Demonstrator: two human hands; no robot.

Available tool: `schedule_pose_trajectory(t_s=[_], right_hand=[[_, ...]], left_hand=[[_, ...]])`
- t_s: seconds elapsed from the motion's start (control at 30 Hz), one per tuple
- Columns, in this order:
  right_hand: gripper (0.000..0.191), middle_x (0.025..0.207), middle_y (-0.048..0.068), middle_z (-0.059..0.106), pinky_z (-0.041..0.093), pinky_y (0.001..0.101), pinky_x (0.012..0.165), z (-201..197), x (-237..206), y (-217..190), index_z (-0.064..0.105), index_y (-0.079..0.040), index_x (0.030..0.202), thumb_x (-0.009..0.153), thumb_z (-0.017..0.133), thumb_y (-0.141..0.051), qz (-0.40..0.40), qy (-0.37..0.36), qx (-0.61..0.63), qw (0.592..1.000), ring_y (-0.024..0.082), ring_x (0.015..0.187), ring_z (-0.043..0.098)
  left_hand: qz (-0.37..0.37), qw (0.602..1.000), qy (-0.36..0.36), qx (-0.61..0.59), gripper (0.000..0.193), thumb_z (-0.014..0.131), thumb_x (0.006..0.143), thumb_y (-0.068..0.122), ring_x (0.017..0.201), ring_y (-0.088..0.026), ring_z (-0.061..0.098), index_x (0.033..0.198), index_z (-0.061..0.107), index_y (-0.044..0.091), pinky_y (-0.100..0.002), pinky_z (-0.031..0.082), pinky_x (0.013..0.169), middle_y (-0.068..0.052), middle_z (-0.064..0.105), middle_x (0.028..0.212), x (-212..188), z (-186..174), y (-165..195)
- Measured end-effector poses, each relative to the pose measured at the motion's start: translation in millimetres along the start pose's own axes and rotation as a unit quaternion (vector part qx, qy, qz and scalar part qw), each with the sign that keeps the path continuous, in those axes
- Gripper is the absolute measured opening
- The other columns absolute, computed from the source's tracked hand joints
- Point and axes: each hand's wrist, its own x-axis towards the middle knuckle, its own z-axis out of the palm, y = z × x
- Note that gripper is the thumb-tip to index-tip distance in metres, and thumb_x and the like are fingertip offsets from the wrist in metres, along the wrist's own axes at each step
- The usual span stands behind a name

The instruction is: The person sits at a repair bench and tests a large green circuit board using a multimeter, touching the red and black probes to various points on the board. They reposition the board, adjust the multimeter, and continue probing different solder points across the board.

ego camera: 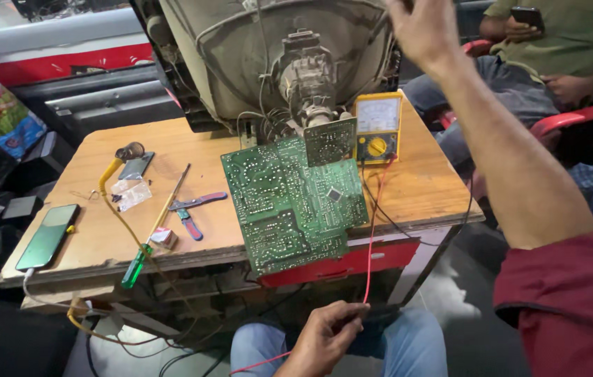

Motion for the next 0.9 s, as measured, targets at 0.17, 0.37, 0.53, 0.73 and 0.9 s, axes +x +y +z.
schedule_pose_trajectory(t_s=[0.17, 0.37, 0.53, 0.73, 0.9], right_hand=[[0.034, 0.080, 0.024, 0.066, 0.049, 0.0479, 0.065, 8, -16, -39, 0.068, 0.003, 0.086, 0.103, 0.075, -0.026, 0.058, -0.088, 0.008, 0.994, 0.042, 0.074, 0.066], [0.031, 0.084, 0.025, 0.066, 0.049, 0.0479, 0.070, 14, -32, -60, 0.069, 0.004, 0.095, 0.101, 0.073, -0.026, 0.054, -0.168, 0.060, 0.983, 0.043, 0.078, 0.064], [0.023, 0.088, 0.023, 0.069, 0.050, 0.0455, 0.072, 15, -37, -60, 0.071, 0.002, 0.094, 0.101, 0.072, -0.020, 0.043, -0.183, 0.086, 0.978, 0.038, 0.081, 0.068], [0.014, 0.094, 0.016, 0.074, 0.056, 0.0352, 0.076, 18, -50, -66, 0.067, 0.002, 0.104, 0.095, 0.068, -0.009, 0.099, -0.098, 0.181, 0.974, 0.026, 0.085, 0.075], [0.016, 0.102, 0.018, 0.076, 0.056, 0.0344, 0.081, 22, -57, -82, 0.072, 0.002, 0.109, 0.097, 0.074, -0.009, 0.063, -0.051, 0.147, 0.986, 0.026, 0.092, 0.074]], left_hand=[[-0.002, 1.000, 0.002, 0.022, 0.027, 0.067, 0.097, 0.007, 0.079, -0.008, 0.054, 0.122, 0.073, 0.001, -0.024, 0.046, 0.068, -0.002, 0.059, 0.087, 3, 4, 2], [-0.069, 0.997, 0.021, 0.020, 0.027, 0.066, 0.095, 0.006, 0.074, -0.007, 0.051, 0.120, 0.074, 0.003, -0.025, 0.043, 0.063, 0.001, 0.061, 0.086, 2, 4, 6], [-0.001, 1.000, -0.005, -0.019, 0.028, 0.061, 0.099, 0.004, 0.087, -0.007, 0.059, 0.126, 0.070, -0.001, -0.023, 0.049, 0.077, -0.001, 0.063, 0.094, 5, 7, 4], [-0.008, 1.000, -0.018, -0.025, 0.029, 0.062, 0.099, 0.004, 0.090, -0.008, 0.062, 0.127, 0.069, -0.001, -0.023, 0.051, 0.081, -0.001, 0.064, 0.097, 4, 15, 10], [-0.040, 0.999, -0.016, -0.010, 0.031, 0.061, 0.099, 0.005, 0.084, -0.007, 0.060, 0.128, 0.069, 0.002, -0.024, 0.050, 0.074, -0.001, 0.065, 0.093, 4, 13, 11]])
